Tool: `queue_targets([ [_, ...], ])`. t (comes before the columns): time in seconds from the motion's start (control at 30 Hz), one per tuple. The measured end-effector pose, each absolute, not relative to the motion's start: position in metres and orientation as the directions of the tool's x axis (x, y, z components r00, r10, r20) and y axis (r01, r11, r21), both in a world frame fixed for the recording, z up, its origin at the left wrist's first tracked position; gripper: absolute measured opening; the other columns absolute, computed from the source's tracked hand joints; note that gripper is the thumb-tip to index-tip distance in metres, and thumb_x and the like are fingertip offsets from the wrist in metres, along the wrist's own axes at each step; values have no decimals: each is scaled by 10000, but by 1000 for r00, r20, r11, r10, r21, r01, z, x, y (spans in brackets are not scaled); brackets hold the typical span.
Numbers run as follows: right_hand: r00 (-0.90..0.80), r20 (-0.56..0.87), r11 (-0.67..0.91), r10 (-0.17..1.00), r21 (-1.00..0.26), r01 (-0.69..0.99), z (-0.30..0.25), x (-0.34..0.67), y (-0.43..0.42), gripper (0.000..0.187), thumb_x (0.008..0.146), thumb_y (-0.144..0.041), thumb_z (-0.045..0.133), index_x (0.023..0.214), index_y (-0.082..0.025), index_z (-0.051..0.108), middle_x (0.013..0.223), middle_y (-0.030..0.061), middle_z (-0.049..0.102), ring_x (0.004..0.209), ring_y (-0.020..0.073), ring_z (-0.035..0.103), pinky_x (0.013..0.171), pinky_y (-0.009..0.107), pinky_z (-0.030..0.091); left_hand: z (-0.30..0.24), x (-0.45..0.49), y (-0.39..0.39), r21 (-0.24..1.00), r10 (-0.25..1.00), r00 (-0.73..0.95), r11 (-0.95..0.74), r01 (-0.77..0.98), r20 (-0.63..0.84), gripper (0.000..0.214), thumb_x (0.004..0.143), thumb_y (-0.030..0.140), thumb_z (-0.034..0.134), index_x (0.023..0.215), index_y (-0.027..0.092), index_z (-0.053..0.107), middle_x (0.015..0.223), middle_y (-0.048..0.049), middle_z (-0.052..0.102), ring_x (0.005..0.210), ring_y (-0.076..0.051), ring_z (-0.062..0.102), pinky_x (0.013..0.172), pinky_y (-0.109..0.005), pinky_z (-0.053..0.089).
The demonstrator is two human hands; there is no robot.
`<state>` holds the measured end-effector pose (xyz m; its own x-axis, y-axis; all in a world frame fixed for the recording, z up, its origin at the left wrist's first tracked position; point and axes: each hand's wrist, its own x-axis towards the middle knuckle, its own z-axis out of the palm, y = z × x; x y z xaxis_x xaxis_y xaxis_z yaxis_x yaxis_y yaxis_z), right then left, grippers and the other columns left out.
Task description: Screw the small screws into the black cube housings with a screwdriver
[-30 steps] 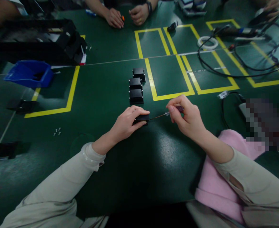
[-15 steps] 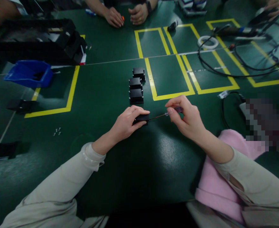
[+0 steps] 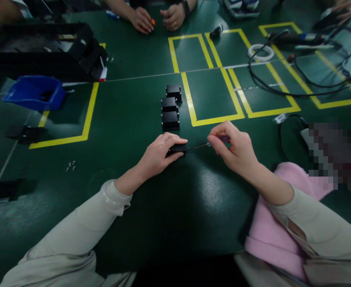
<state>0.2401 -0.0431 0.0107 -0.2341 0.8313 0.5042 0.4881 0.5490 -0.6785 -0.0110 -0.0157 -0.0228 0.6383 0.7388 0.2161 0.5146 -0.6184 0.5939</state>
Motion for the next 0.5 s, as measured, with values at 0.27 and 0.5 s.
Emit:
queue_targets([
  [0.27, -203, 507, 534, 838, -684, 497, 10, 240, -43, 26, 953, -238, 564, 973, -225, 554, 723, -47, 588, 530, 75, 576, 528, 210, 453, -21, -11, -16, 597, 748, 631, -607, 524, 206, 313, 972, 266, 628, 1281, 223, 606, 1244, -87, 646, 1180, -248, 604, 1024, -428, 490],
  [0.5, -202, 500, 529, 842, -695, 486, 8, 240, -43, 37, 967, -248, 566, 987, -227, 543, 717, -54, 566, 521, 70, 559, 537, 209, 452, -23, -12, -15, 588, 743, 635, -617, 523, 214, 317, 978, 275, 630, 1287, 212, 602, 1245, -89, 643, 1171, -245, 605, 1018, -427, 489],
])
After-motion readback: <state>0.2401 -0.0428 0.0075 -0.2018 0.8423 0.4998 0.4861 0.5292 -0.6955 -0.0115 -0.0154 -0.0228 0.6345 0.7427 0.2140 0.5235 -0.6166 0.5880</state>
